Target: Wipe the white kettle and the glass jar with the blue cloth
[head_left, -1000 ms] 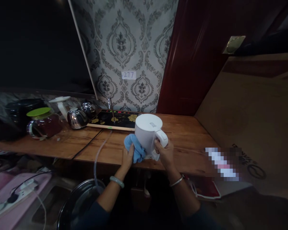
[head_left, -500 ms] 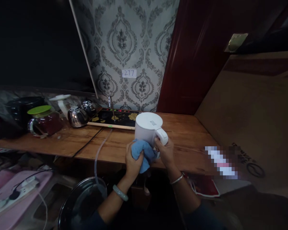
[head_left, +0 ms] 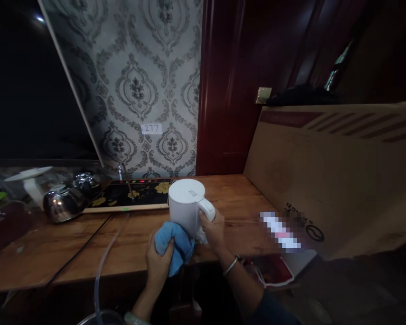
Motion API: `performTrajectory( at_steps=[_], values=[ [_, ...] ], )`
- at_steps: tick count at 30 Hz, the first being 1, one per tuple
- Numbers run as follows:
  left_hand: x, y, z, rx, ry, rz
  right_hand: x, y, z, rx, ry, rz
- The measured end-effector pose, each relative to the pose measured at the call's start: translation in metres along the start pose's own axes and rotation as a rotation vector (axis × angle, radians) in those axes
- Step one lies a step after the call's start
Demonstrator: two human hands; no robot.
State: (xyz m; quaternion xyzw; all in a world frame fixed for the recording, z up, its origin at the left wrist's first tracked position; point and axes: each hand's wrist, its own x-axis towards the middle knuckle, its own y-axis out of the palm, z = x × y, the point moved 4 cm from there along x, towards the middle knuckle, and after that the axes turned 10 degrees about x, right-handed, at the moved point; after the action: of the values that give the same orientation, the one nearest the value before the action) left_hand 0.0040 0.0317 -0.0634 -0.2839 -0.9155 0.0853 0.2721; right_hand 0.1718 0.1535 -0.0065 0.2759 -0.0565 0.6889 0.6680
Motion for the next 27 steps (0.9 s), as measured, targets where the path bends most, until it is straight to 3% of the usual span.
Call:
performTrajectory(
  at_steps=[6,13,18,23,27],
  values=[
    [0.008,0.005,0.013,0.014,-0.002,0.087,0.029,-0.024,-0.012,-0.078,-0.049,-0.071],
    [0.012,0.015,0.017,0.035,-0.040,0.182,0.084,-0.064,-0.037,-0.204,-0.065,-0.151],
    [0.011,0.012,0.021,0.050,-0.063,0.178,0.132,-0.094,-0.050,-0.270,-0.074,-0.222],
    [0.009,0.012,0.040,0.100,-0.116,0.161,0.179,-0.119,-0.065,-0.299,-0.110,-0.275],
    [0.005,0.014,0.051,0.081,-0.126,0.088,0.212,-0.135,-0.077,-0.320,-0.132,-0.322]
  ],
)
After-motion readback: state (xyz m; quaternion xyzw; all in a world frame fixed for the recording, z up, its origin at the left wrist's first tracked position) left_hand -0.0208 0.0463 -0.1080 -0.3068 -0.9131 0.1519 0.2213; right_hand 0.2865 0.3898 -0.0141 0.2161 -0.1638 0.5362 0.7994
